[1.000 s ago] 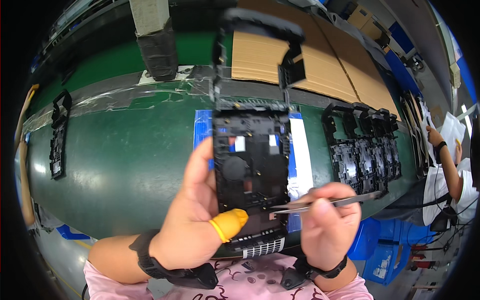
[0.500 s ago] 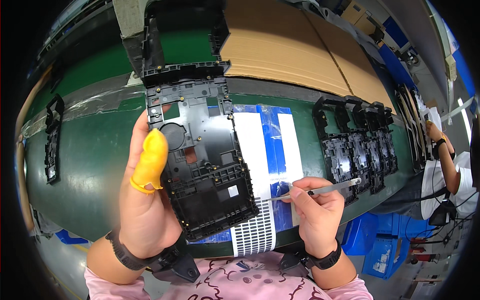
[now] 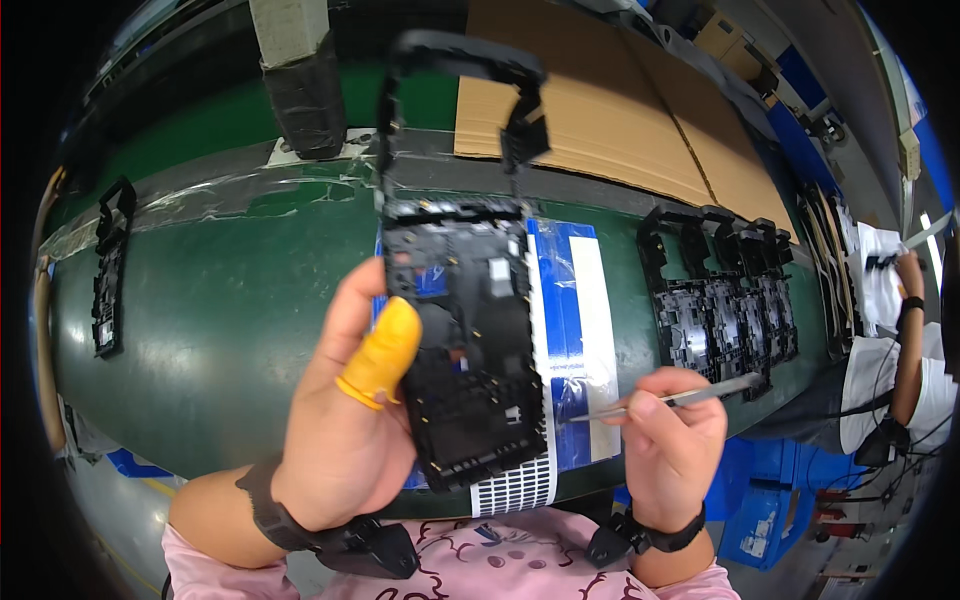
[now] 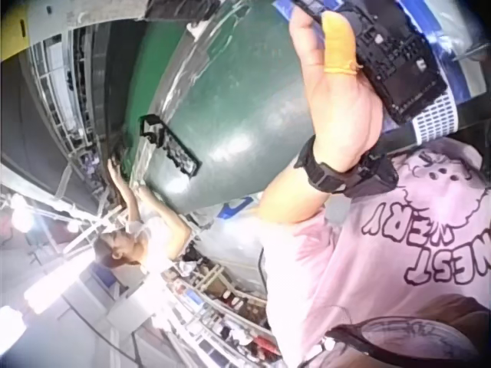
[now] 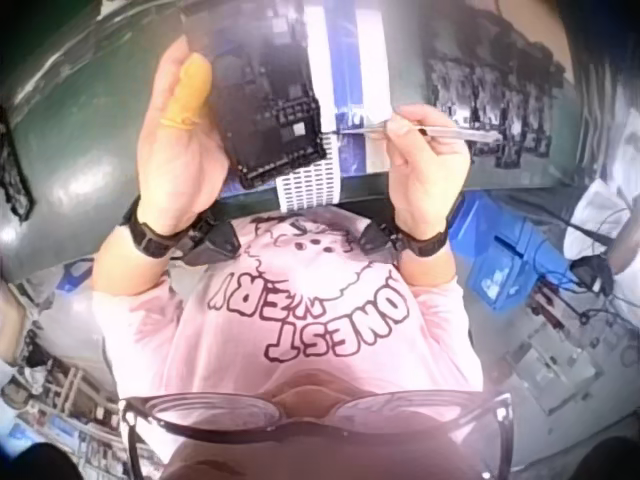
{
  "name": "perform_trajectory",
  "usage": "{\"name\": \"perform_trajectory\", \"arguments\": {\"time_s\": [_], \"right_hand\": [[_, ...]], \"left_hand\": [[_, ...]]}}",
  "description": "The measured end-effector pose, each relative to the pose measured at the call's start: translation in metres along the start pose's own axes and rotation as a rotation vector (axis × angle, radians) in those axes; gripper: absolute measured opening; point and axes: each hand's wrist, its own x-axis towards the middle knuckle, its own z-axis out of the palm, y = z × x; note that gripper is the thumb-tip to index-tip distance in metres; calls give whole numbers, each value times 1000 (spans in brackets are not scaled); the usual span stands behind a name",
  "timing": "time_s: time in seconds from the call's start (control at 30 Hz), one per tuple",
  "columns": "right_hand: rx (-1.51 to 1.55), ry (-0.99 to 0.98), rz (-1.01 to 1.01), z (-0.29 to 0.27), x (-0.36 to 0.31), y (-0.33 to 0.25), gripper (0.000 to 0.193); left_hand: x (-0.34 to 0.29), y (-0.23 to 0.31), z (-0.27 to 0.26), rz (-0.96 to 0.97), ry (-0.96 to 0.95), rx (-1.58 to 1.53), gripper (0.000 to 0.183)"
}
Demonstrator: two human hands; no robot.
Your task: Assembling components into a black plastic device casing using tweezers.
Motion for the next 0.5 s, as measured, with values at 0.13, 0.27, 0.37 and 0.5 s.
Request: {"name": "perform_trajectory", "arguments": {"time_s": [0.13,0.27,0.37,0.5], "right_hand": [[-78,-143,-83,21,-13,-11,17],[-46,-189,-81,36,-10,-1,17],[-35,-157,-91,38,-11,5,16],[-47,-152,-91,36,-12,7,16]], "left_hand": [[-9,-7,0,-128,-58,-145,38],[-15,-9,1,-184,-112,-134,40],[-16,-8,1,-196,-114,-139,39],[-17,-9,0,-206,-131,-163,38]]}}
